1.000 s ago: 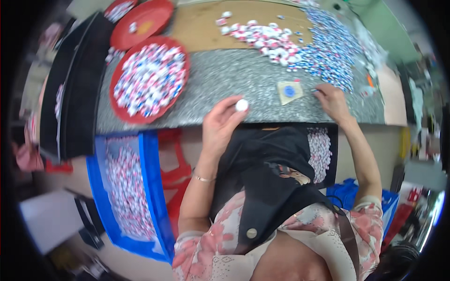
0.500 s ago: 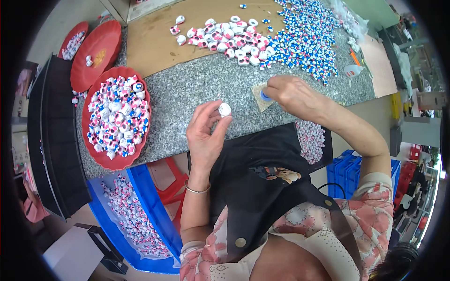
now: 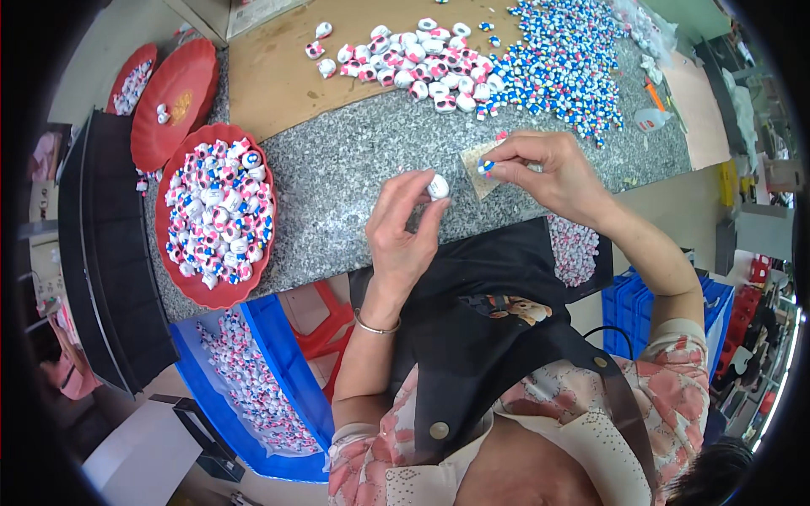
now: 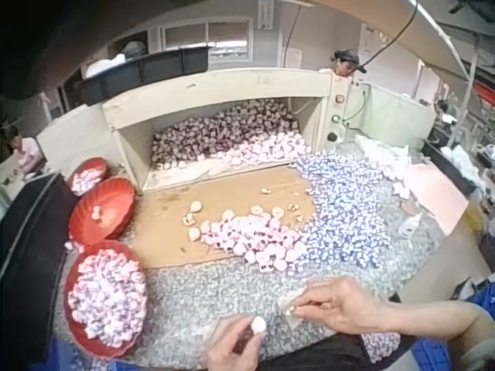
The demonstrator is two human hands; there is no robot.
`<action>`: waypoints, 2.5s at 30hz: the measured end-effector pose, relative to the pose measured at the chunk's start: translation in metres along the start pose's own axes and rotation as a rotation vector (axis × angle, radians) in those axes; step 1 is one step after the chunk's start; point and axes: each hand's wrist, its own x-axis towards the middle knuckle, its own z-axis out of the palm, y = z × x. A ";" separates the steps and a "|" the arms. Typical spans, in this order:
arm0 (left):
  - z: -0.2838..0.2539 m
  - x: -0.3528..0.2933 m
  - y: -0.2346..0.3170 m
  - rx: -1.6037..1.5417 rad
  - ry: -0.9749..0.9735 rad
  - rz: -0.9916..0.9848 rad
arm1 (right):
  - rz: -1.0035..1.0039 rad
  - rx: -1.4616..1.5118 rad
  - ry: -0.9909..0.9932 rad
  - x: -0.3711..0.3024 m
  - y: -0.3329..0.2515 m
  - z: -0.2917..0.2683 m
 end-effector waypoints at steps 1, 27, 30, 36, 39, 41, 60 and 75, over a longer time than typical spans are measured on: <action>0.002 0.001 0.002 0.058 -0.009 0.039 | 0.168 0.328 -0.020 -0.002 0.002 0.006; -0.022 0.005 0.031 -0.244 -0.170 -0.310 | -0.012 0.369 0.006 0.002 0.028 0.018; -0.089 0.016 0.034 0.216 0.151 -0.082 | -0.145 0.025 0.204 0.024 0.064 -0.001; -0.141 0.045 0.037 1.069 0.387 0.281 | -0.292 -0.420 0.093 0.053 0.080 -0.003; -0.085 0.053 0.039 0.595 0.101 0.232 | -0.308 -0.521 0.006 0.047 0.076 -0.004; -0.043 0.067 0.024 0.529 -0.007 0.361 | -0.379 -0.523 0.035 0.045 0.071 0.001; -0.001 0.074 -0.003 0.121 -0.275 -0.045 | -0.203 -0.327 0.043 0.012 0.067 -0.039; 0.012 0.002 0.007 -0.842 -0.166 -0.401 | -0.047 -0.360 -0.089 -0.048 0.087 -0.031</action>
